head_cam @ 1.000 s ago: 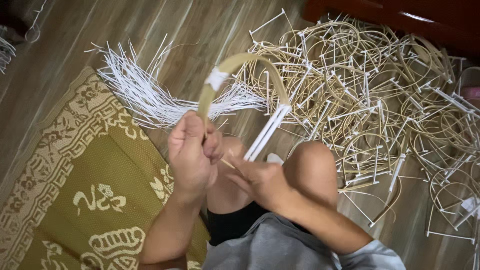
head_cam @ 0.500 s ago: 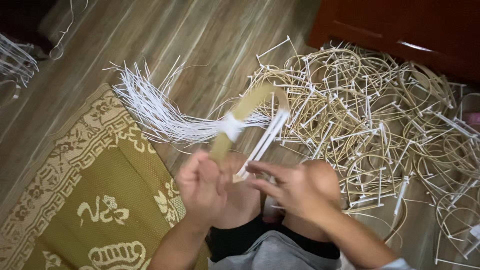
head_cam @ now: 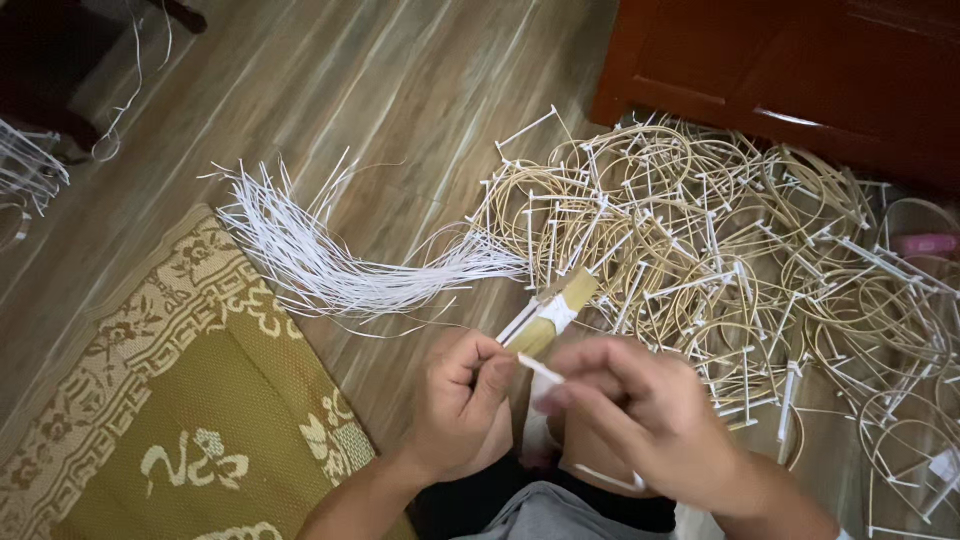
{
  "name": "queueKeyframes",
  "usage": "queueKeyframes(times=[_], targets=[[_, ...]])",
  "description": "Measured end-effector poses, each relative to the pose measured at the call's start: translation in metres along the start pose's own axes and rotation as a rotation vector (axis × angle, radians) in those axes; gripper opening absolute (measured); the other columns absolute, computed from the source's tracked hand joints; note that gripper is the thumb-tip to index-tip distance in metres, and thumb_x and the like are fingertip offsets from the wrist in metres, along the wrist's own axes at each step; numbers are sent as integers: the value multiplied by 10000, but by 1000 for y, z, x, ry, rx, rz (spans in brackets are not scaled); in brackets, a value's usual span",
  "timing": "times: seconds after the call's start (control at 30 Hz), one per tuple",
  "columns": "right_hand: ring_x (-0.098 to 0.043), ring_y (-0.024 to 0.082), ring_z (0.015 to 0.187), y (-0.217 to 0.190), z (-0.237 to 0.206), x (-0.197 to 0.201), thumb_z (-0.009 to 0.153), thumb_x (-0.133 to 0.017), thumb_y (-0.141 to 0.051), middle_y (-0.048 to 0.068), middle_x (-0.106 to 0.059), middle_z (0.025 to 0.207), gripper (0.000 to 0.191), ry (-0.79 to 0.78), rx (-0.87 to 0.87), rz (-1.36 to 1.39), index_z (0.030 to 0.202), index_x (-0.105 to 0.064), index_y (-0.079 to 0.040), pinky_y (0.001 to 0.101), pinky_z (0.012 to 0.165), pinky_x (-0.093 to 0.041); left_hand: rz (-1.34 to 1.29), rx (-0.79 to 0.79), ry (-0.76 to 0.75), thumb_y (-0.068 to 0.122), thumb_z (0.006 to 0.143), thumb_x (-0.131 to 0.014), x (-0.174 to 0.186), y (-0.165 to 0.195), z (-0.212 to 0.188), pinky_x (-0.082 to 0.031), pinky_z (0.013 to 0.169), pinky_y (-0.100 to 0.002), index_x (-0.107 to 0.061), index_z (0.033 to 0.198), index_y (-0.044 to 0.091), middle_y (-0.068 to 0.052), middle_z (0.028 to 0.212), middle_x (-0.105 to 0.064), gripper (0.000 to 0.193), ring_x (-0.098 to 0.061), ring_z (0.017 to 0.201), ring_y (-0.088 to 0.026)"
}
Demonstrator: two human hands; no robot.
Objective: The person sits on the floor and assembles a craft item by wrapping white plastic strips around a curved wooden frame. They use scissors to cut the strips to length and secure them with small white plastic fasteners. The person handles the frame and strips by hand, working on a single unit throughout the clip.
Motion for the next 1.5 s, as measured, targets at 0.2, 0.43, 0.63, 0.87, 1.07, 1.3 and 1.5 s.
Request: queueKeyframes(times=[0.2,0.43,0.63,0.87,1.07,1.3,1.5], targets=[[-657,32,506,26,0,8,908,-696,-123,29,-798,682,138,18,-297,42,967,-776,-26,179,420,-502,-19,179,-56,232,992,-648,-2,-3,-1,-426,578,-336,-641,864,40,-51,661,-557,231,-510,622,-191],[-485,17,417,35,1,8,905,-732,-115,-20,-602,507,182,-82,-439,170,758,-759,-11,199,378,-344,74,-23,5,202,1029,-627,-3,-1,-1,-418,611,-344,-624,843,34,-57,695,-553,251,-525,653,-197],[-499,17,404,43,8,2,922,-714,-108,-40,-596,484,268,-109,-371,180,675,-695,-6,213,369,-356,-267,313,-38,161,1006,-513,-4,-2,0,-376,483,-313,-586,876,34,-22,676,-495,197,-448,532,-119],[-526,35,432,26,5,5,854,-739,-107,-13,-615,498,145,-83,-202,-107,735,-746,-24,238,392,-428,18,234,-32,160,995,-577,-9,3,-1,-353,490,-312,-582,833,28,-11,572,-491,209,-448,509,-112],[-576,51,437,15,11,6,844,-739,-116,9,-651,505,146,-93,-244,-146,719,-748,-40,253,411,-462,213,-37,6,132,970,-610,-8,11,2,-398,626,-358,-576,796,37,-59,616,-510,201,-514,630,-194],[-540,51,422,18,11,9,850,-753,-116,8,-625,488,146,-101,-209,-156,727,-746,-37,260,393,-428,103,118,-19,134,959,-599,-9,13,3,-419,600,-375,-606,805,22,-85,660,-540,191,-531,613,-236],[-515,47,406,15,10,11,854,-760,-108,-2,-622,480,123,-113,-177,-137,746,-769,-50,250,368,-385,120,-91,30,125,976,-630,-7,14,2,-435,694,-365,-619,793,30,-72,728,-586,207,-553,742,-232]])
Point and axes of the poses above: each hand's wrist, its own z-axis towards the middle knuckle, its own x-axis out of the back of the hand, y = z × x, the point moved 1 cm from there along z, towards the middle knuckle
